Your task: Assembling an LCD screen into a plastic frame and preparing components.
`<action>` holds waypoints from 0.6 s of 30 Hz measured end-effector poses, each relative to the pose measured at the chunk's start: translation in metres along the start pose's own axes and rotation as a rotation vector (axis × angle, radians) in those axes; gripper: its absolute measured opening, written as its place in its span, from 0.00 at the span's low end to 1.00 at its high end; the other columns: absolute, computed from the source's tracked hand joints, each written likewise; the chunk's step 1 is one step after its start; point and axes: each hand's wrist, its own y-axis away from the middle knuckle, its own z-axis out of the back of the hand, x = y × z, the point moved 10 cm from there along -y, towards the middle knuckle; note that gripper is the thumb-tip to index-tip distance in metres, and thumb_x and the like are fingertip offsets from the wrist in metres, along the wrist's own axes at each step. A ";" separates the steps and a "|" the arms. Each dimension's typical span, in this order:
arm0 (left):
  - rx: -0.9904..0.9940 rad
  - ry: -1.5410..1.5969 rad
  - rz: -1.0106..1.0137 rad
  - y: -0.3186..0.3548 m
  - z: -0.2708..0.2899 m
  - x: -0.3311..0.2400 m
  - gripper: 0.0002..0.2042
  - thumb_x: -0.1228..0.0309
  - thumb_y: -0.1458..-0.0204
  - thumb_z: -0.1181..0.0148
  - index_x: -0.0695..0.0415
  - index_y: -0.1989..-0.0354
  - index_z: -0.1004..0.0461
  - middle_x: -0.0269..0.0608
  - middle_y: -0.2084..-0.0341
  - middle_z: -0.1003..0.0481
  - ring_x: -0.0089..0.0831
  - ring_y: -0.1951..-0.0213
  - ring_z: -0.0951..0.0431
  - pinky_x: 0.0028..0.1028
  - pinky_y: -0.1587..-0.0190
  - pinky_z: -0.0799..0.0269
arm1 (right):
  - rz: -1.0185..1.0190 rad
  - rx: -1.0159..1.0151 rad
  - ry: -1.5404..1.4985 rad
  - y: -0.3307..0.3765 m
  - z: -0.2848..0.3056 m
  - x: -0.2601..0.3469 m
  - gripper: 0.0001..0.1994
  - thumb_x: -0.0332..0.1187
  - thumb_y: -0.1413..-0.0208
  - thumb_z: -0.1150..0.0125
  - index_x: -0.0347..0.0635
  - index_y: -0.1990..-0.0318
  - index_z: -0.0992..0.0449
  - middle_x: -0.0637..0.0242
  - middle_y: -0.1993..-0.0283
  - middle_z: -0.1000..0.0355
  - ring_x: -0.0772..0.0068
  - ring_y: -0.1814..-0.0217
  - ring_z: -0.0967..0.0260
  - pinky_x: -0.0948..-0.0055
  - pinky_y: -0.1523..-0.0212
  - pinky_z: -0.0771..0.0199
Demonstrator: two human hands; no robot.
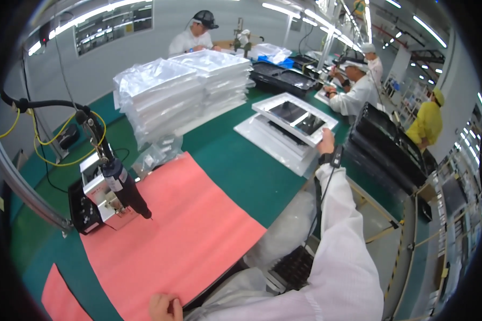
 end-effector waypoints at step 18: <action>0.016 -0.008 0.020 -0.002 -0.004 0.003 0.05 0.76 0.48 0.42 0.59 0.64 0.23 0.48 0.68 0.25 0.47 0.63 0.26 0.38 0.60 0.30 | 0.045 -0.016 0.010 -0.011 0.012 0.001 0.19 0.31 0.48 0.43 0.29 0.50 0.31 0.53 0.52 0.27 0.51 0.52 0.27 0.55 0.47 0.27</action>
